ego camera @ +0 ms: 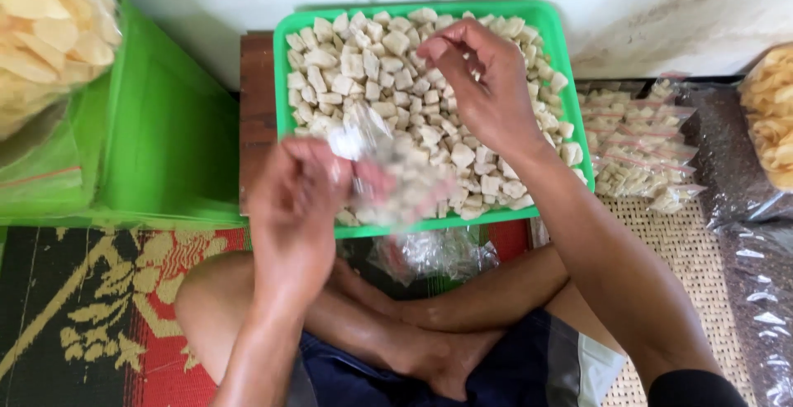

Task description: The person sits on the floor and packs small white cubed food items from a green tray into small clear plastic bags. They fill each bag by hand, seal it, and place it aside before repeating the process.

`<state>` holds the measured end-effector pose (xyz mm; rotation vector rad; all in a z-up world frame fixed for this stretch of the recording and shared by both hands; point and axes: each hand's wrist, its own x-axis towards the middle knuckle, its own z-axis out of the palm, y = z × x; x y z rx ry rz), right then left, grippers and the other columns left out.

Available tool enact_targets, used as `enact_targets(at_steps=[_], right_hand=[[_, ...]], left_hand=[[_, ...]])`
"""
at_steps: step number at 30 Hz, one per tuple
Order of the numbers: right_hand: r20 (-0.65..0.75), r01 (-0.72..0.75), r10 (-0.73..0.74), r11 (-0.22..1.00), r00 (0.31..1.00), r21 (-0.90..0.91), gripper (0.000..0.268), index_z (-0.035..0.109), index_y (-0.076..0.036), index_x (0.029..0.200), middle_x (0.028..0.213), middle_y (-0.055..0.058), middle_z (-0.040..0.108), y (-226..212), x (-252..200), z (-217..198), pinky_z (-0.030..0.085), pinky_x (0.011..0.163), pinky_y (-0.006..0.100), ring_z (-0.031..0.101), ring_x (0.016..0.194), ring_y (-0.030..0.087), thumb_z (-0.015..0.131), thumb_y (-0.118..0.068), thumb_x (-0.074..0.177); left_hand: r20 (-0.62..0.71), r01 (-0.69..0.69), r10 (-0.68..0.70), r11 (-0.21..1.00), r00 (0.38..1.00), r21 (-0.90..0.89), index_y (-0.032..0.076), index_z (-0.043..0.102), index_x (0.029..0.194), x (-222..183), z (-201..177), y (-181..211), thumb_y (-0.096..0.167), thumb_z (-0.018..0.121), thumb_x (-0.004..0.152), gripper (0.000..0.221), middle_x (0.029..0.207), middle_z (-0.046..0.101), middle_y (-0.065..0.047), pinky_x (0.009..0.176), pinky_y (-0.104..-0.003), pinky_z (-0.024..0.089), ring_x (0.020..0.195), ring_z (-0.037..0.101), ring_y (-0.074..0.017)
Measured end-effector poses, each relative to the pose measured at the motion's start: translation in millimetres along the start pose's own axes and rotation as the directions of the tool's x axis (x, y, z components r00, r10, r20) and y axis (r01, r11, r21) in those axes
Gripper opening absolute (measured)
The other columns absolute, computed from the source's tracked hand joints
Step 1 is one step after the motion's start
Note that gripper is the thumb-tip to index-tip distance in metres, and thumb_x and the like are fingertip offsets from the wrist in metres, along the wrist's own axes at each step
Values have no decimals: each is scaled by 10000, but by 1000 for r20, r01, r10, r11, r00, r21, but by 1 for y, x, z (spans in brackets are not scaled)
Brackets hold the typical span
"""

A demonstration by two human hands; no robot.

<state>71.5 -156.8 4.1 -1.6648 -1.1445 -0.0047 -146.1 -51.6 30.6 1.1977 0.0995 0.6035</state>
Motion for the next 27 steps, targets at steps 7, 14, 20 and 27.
enact_targets(at_steps=[7, 14, 20, 27], right_hand=[[262, -369, 260, 681, 930, 633, 495, 606, -59, 1207, 1252, 180, 693, 9, 1, -12, 609, 825, 375, 705, 1098, 293, 387, -481, 1071], [1, -306, 367, 775, 930, 552, 133, 708, -14, 1048, 962, 132, 754, 21, 26, -9, 568, 619, 209, 729, 846, 170, 675, -138, 1016], [-129, -234, 315, 872, 940, 429, 111, 691, 10, 994, 819, 126, 713, 29, 39, -5, 507, 537, 187, 701, 751, 151, 733, -93, 995], [-163, -133, 191, 940, 968, 314, 87, 697, 38, 960, 789, 149, 707, 23, 35, 8, 497, 569, 196, 657, 713, 132, 750, -30, 975]], left_hand=[[-289, -36, -32, 973, 957, -230, 113, 596, 952, 120, 0, -41, 240, 716, 930, 176, 905, 681, -35, 743, -321, 609, 892, 775, -258], [-251, 47, -53, 998, 967, -30, 94, 627, 993, 155, -3, -61, 218, 656, 991, 128, 930, 724, -55, 773, -311, 662, 886, 759, -167], [-163, -295, 551, 646, 819, 704, 64, 529, 1279, 157, -12, -68, 17, 716, 944, 386, 1138, 534, -82, 881, -338, 530, 1064, 593, -241], [126, -430, 440, 707, 889, 561, 110, 727, 1094, 149, -3, -74, 162, 878, 850, 291, 927, 721, -45, 745, -304, 601, 861, 713, -187]])
